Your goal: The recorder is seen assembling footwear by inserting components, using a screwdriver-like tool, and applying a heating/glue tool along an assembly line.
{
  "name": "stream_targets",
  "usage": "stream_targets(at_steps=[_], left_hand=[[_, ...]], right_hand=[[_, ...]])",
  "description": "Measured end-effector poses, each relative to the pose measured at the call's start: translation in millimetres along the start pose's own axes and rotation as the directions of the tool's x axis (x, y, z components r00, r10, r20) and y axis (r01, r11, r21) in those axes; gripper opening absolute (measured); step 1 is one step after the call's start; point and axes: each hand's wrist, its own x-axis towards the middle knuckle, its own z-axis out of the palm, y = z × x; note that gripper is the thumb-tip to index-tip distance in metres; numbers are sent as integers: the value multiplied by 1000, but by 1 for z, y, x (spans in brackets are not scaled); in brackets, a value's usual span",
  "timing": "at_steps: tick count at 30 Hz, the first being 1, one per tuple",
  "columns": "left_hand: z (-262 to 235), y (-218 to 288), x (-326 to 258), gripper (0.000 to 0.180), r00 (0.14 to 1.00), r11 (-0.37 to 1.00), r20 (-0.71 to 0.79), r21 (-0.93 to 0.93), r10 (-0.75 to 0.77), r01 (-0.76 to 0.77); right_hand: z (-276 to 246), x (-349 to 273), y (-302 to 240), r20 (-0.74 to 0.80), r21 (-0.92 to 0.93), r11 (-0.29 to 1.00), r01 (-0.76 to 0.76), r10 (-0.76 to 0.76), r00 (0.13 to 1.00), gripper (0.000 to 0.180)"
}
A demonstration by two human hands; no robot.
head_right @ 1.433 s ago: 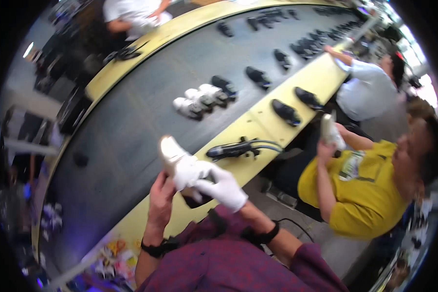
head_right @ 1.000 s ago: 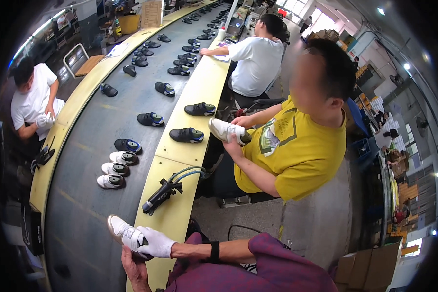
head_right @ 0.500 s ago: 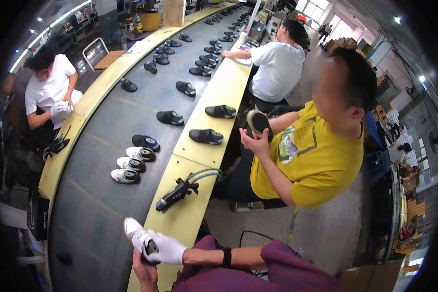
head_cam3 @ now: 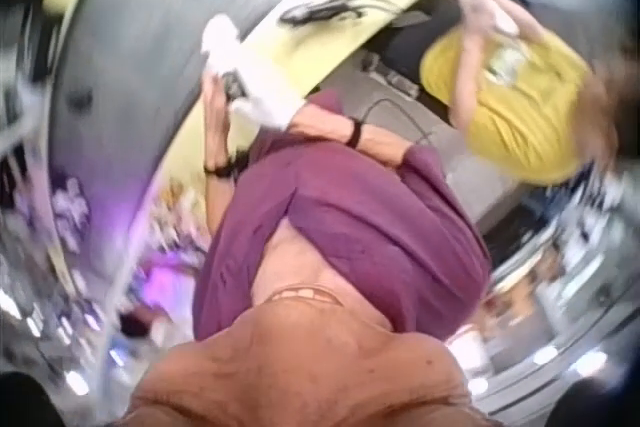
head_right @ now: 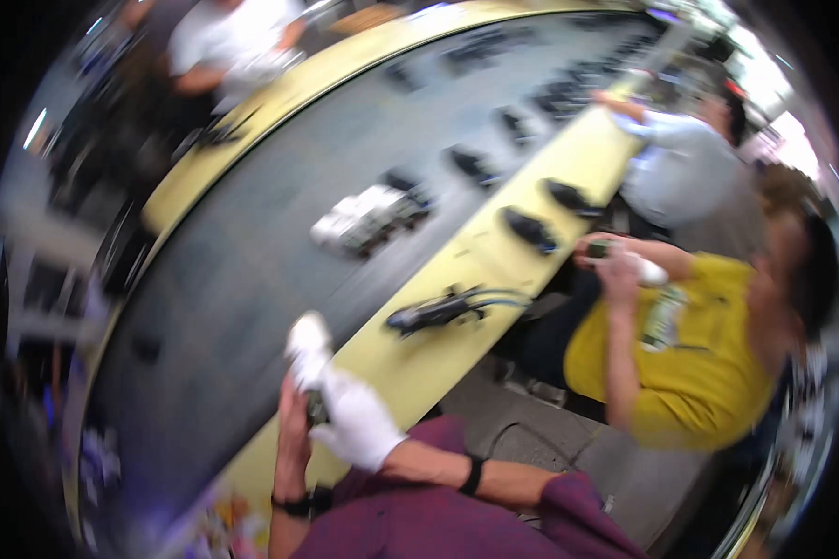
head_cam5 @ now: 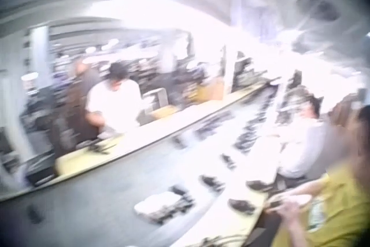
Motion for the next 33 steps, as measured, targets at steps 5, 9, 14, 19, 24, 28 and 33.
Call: stream_targets(at_steps=[5,9,14,19,24,28,33], left_hand=[[-13,16,-1,79,961,676,70,-698,-266,238],[-13,29,2,90,970,476,190,-846,-151,240],[-17,26,4,91,955,509,297,-823,7,252],[-32,1,-10,73,983,794,85,-581,-162,181],[-42,-3,-9,79,977,908,36,-362,-212,210],[-69,-4,0,79,950,901,-3,-319,-312,295],[-177,-59,38,58,880,859,-246,-432,-405,275]], right_hand=[[-16,-6,-28,135,-188,940,284,-262,956,79],[-19,-3,-21,-3,27,963,267,-267,964,47],[-21,-9,-4,-42,17,986,167,-166,985,43],[14,5,5,27,-15,999,40,-39,999,75],[33,15,8,264,16,998,-57,50,963,79],[49,24,17,330,38,997,-72,56,942,73],[74,9,63,464,-102,994,22,29,885,57]])
